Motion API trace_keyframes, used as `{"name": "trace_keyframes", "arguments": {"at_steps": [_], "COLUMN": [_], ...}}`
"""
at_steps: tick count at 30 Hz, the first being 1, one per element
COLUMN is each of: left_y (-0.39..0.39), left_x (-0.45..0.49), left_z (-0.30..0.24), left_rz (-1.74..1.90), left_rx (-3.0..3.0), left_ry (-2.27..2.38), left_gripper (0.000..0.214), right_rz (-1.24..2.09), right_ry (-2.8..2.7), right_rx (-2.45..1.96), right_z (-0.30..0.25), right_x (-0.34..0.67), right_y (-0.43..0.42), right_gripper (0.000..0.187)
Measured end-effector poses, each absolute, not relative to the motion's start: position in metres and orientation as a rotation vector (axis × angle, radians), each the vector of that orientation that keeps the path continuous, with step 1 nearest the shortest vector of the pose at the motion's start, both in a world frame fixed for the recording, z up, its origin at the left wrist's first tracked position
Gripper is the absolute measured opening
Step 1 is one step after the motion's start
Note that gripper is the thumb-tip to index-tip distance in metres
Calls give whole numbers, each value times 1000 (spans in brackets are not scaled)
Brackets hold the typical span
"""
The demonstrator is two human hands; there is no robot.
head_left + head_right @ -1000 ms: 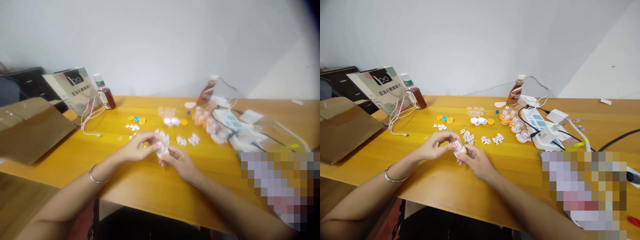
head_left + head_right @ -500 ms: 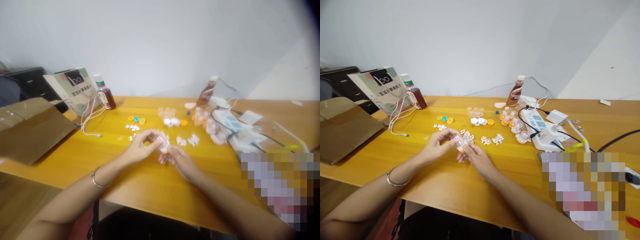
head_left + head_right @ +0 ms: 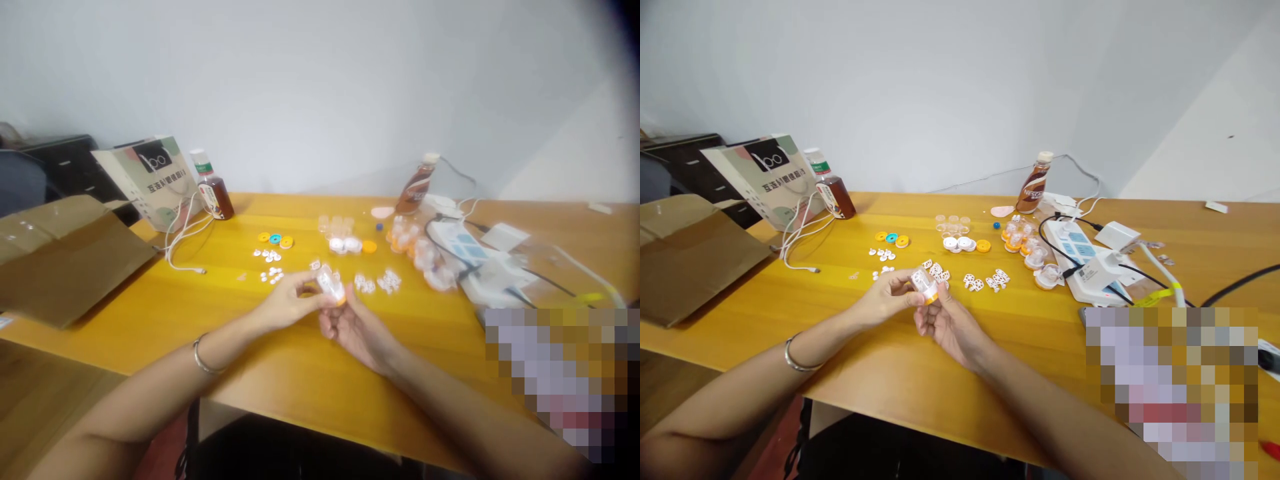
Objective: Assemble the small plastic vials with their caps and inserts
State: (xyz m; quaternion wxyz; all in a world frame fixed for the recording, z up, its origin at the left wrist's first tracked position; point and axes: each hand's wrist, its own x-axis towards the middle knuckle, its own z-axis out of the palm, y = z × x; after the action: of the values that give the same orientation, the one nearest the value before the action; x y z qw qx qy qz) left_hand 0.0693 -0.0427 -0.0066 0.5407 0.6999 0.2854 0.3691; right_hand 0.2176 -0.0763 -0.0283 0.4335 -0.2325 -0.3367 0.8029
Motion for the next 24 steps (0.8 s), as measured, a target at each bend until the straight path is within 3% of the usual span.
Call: {"name": "trace_keyframes", "arguments": {"at_steps": [13, 24], "left_y": [-43, -49], "left_x": [74, 87], "left_z": [-15, -21], "left_rz": [917, 1136], "left_rx": [1604, 1968], "left_ry": [686, 822], "left_gripper": [27, 21], "right_rz": [2168, 2155], "right_ry": [-660, -498], "right_rx": [-464, -565], "right_z": [-21, -24], "right_x": [212, 208], "right_y": [-82, -79], "right_gripper": [48, 48]}}
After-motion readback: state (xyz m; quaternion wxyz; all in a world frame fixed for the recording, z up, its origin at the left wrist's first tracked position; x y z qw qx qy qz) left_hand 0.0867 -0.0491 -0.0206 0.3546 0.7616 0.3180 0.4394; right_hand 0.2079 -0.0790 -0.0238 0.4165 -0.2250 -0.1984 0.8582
